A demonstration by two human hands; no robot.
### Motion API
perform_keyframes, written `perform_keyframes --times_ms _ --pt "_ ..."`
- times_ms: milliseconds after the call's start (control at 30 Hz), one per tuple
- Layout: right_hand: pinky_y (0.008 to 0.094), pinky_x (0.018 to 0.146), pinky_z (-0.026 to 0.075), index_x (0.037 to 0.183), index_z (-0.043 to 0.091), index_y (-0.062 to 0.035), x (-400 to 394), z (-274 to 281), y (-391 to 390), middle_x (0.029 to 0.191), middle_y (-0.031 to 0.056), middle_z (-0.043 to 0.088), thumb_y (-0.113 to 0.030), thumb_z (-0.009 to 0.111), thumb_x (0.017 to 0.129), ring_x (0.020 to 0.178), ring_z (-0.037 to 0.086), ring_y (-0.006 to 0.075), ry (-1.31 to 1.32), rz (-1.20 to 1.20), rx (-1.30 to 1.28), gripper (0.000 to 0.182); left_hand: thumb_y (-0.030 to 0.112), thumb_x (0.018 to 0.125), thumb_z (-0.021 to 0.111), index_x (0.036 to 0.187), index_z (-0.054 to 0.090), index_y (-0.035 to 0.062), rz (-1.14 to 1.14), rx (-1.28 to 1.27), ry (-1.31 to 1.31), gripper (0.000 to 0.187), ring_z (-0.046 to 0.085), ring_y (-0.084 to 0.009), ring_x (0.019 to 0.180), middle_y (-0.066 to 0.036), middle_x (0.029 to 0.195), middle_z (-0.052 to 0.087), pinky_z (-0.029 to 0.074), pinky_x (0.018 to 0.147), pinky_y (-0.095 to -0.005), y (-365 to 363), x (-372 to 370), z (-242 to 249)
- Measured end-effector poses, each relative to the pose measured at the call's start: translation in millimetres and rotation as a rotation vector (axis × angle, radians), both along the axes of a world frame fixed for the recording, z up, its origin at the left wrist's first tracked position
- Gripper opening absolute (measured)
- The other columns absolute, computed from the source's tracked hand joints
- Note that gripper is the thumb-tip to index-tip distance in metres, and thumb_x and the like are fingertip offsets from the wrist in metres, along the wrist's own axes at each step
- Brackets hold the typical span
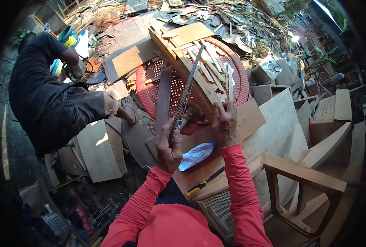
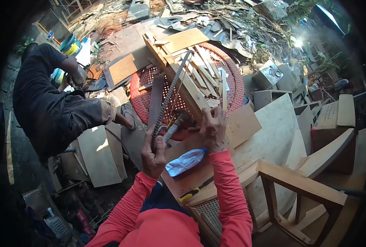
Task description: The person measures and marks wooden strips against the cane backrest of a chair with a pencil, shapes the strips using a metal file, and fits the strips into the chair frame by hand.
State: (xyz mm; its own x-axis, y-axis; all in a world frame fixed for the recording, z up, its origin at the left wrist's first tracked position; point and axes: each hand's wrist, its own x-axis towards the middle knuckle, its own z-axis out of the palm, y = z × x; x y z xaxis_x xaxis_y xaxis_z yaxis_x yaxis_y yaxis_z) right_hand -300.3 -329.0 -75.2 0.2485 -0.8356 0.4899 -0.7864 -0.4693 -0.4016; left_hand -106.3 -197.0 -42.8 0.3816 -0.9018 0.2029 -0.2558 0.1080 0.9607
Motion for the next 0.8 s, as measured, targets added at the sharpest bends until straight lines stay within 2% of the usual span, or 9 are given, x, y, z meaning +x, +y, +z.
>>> perform_keyframes --times_ms 100,367,600,700,800 --pt "0.0467 0.085 0.050 0.126 0.072 -0.0029 -0.7 0.3 1.1 0.103 0.0170 0.057 -0.001 0.069 0.095 0.098 0.059 0.0356 0.002 -0.015 0.009 0.031 0.019 0.116 0.053 0.153 0.053 0.0001 -0.025 -0.020 -0.030 0.041 0.052 -0.0078 0.071 -0.002 0.086 0.059 0.046 0.063 -0.0263 -3.3 -8.6 -4.2" --pt "0.0463 0.086 0.049 0.124 0.073 -0.0033 0.2 -7.1 -2.8 0.101 0.0149 0.056 -0.001 0.072 0.090 0.097 0.059 0.0342 -0.004 -0.024 0.031 0.035 0.018 0.116 0.051 0.154 0.053 0.0022 -0.050 0.058 -0.009 0.041 0.049 -0.0060 0.066 0.000 0.083 0.057 0.042 0.059 -0.0248 -12.5 -16.0 -12.0" --pt "0.0470 0.090 0.050 0.133 0.070 -0.0056 7.5 13.0 -5.9 0.115 0.0173 0.057 -0.001 0.074 0.086 0.106 0.059 0.0362 0.047 -0.012 0.049 0.047 0.019 0.117 0.051 0.157 0.050 0.0022 -0.041 0.061 -0.022 0.043 0.048 -0.0055 0.062 0.002 0.076 0.053 0.040 0.056 -0.0252 -18.7 -28.0 -20.0" --pt "0.0474 0.092 0.050 0.135 0.069 -0.0059 8.0 11.7 -17.2 0.120 0.0178 0.056 0.000 0.073 0.086 0.109 0.058 0.0371 0.078 0.037 0.058 0.050 0.018 0.117 0.051 0.157 0.050 0.0010 -0.037 0.041 -0.017 0.044 0.050 -0.0071 0.063 0.001 0.075 0.055 0.042 0.057 -0.0266 -21.2 -35.2 -22.2" --pt "0.0478 0.094 0.051 0.135 0.068 -0.0058 6.8 -2.5 -25.3 0.120 0.0179 0.056 0.001 0.072 0.086 0.109 0.059 0.0376 0.035 0.070 0.058 0.050 0.014 0.114 0.053 0.156 0.052 0.0006 -0.028 0.131 -0.016 0.043 0.062 -0.0150 0.075 -0.010 0.095 0.065 0.055 0.070 -0.0340 -20.5 -40.2 -16.0"
